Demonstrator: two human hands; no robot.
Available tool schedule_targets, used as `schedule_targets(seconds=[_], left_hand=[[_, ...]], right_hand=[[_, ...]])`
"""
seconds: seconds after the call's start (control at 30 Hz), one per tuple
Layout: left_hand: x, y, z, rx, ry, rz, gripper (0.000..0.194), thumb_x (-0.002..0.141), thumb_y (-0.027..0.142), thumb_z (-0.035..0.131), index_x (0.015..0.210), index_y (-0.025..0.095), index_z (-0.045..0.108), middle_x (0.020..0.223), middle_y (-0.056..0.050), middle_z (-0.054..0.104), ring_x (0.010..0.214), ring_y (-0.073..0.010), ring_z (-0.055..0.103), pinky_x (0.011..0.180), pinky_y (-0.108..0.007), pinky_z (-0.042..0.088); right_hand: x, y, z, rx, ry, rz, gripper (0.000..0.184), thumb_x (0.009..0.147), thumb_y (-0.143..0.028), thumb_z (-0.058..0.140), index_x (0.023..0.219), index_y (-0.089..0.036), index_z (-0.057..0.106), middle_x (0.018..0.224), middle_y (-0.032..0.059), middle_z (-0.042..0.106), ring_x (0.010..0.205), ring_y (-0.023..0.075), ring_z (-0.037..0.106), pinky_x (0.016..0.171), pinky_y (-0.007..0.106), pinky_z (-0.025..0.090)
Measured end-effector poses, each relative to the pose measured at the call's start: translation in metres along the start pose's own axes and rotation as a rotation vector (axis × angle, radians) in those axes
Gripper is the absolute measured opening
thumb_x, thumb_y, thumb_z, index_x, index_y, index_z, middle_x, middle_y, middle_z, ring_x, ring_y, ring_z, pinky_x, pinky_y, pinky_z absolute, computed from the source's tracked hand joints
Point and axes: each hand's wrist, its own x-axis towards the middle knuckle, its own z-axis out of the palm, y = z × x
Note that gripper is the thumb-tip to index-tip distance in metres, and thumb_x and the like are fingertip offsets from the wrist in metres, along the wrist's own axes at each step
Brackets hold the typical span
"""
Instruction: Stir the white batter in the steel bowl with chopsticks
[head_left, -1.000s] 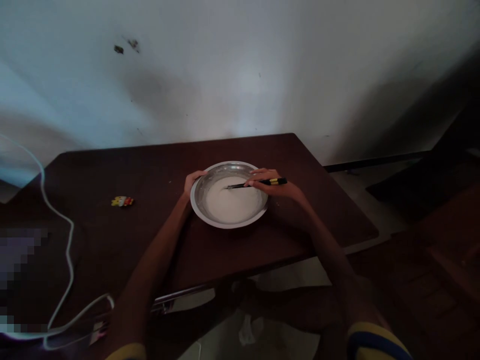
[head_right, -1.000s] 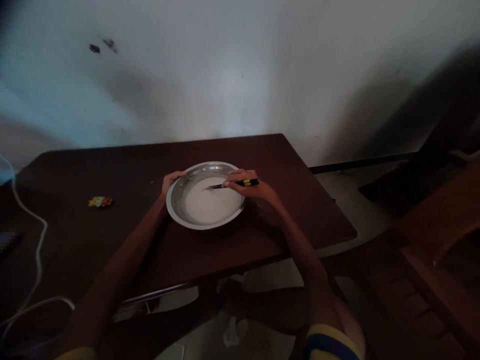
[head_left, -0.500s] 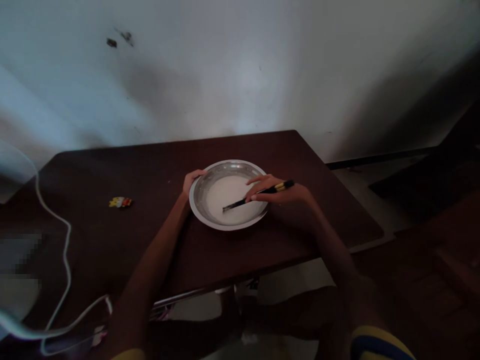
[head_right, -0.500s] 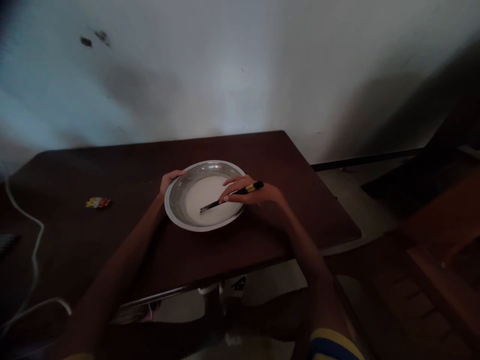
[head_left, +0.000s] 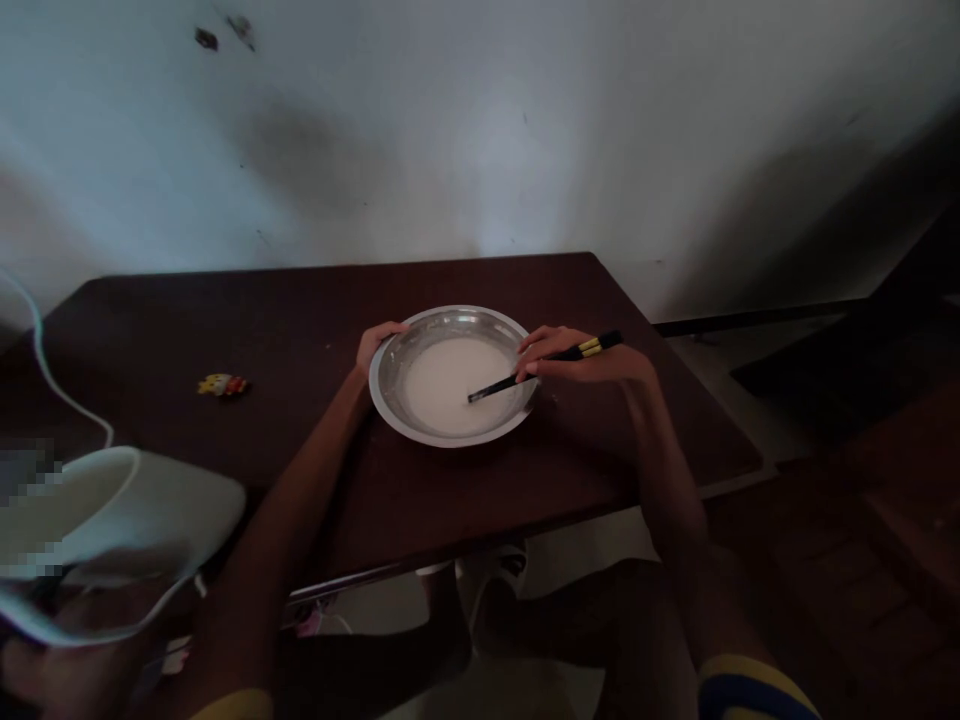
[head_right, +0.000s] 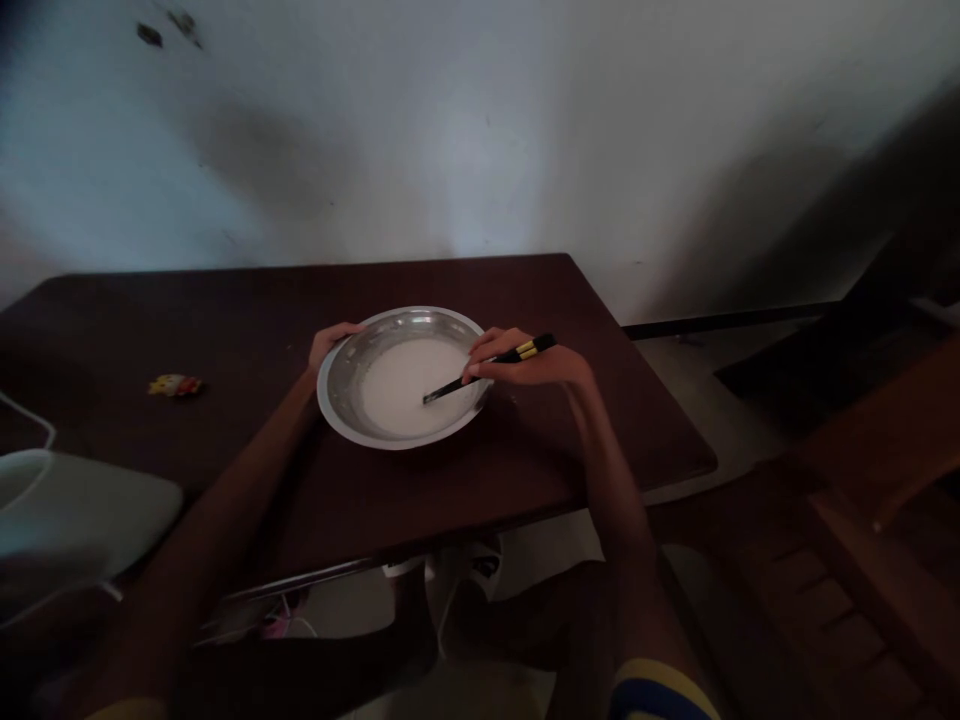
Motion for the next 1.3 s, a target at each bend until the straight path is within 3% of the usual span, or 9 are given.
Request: schedule_targets(seconds=[0.1,0.2,0.37,0.5,0.63,0.8,1.0,1.13,1.3], left_hand=[[0.01,-0.001,-0.007,-0.014,-0.047,0.02,0.026,0.089,0.018,0.068,0.064,0.017,0.076,0.051,-0.005,0.068,0.039,-0.0192,0.06,0.042,-0.028,0.048],[0.014,-0.002,-0.01,-0.002,-0.011,0.002,0.021,0.088,0.02,0.068,0.073,0.017,0.082,0.054,-0.006,0.071,0.042,-0.0221,0.063,0.047,-0.031,0.053],[0.007,0.0,-0.005,0.004,0.043,-0.032,0.026,0.09,0.02,0.062,0.076,0.018,0.084,0.049,-0.004,0.068,0.042,-0.0223,0.062,0.051,-0.032,0.056],[0.003,0.0,-0.002,0.018,0.022,-0.015,0.027,0.088,0.02,0.064,0.063,0.018,0.075,0.048,-0.004,0.066,0.038,-0.0198,0.058,0.045,-0.029,0.052],[0.002,-0.002,-0.002,-0.013,0.0,-0.046,0.025,0.089,0.021,0.062,0.07,0.02,0.079,0.05,-0.003,0.068,0.043,-0.0205,0.063,0.047,-0.028,0.054],[0.004,-0.001,-0.004,-0.046,-0.022,-0.077,0.023,0.088,0.02,0.062,0.077,0.017,0.082,0.049,-0.003,0.067,0.04,-0.0215,0.062,0.044,-0.03,0.052],[0.012,-0.001,-0.009,-0.053,-0.028,-0.094,0.023,0.084,0.019,0.064,0.069,0.019,0.081,0.045,-0.004,0.063,0.037,-0.022,0.057,0.04,-0.031,0.05],[0.011,0.0,-0.007,-0.041,-0.006,-0.068,0.024,0.084,0.018,0.065,0.063,0.018,0.077,0.046,-0.005,0.065,0.037,-0.0205,0.056,0.039,-0.03,0.049],[0.004,0.001,-0.001,-0.039,0.027,-0.088,0.031,0.087,0.017,0.06,0.06,0.019,0.073,0.046,-0.004,0.065,0.036,-0.0194,0.057,0.036,-0.027,0.045]], right_hand=[[0.014,-0.006,0.023,0.024,-0.048,-0.048,0.028,0.102,-0.048,0.066,0.106,-0.032,0.088,0.115,0.0004,0.086,0.137,0.0245,0.066,0.123,0.04,0.047],[0.023,-0.004,0.036,-0.066,0.107,0.068,0.028,0.104,-0.047,0.065,0.112,-0.032,0.087,0.124,0.001,0.085,0.141,0.0268,0.065,0.128,0.048,0.041],[0.002,0.009,0.004,-0.104,0.309,0.183,0.027,0.101,-0.045,0.068,0.101,-0.028,0.088,0.118,0.0061,0.084,0.129,0.0276,0.07,0.117,0.044,0.051],[-0.011,0.004,-0.016,-0.008,0.089,0.099,0.033,0.101,-0.052,0.068,0.096,-0.027,0.089,0.108,0.0059,0.084,0.122,0.0257,0.072,0.111,0.038,0.055],[0.007,-0.005,0.011,0.07,-0.105,-0.033,0.03,0.102,-0.051,0.067,0.102,-0.03,0.089,0.111,0.0029,0.086,0.131,0.0252,0.07,0.117,0.039,0.053],[0.028,0.0,0.044,-0.015,0.107,0.033,0.025,0.103,-0.041,0.066,0.112,-0.032,0.087,0.127,0.0008,0.084,0.141,0.0259,0.065,0.127,0.048,0.043],[-0.006,0.003,-0.001,-0.077,0.305,0.22,0.025,0.101,-0.04,0.066,0.095,-0.031,0.089,0.113,0.0041,0.085,0.125,0.0277,0.071,0.119,0.045,0.05],[-0.016,0.0,-0.013,0.055,0.131,0.114,0.029,0.1,-0.046,0.069,0.088,-0.028,0.088,0.105,0.0054,0.084,0.118,0.026,0.072,0.109,0.039,0.055],[0.014,-0.007,0.034,0.03,-0.025,-0.035,0.029,0.106,-0.045,0.063,0.109,-0.03,0.088,0.117,0.0016,0.086,0.136,0.0256,0.068,0.122,0.043,0.047]])
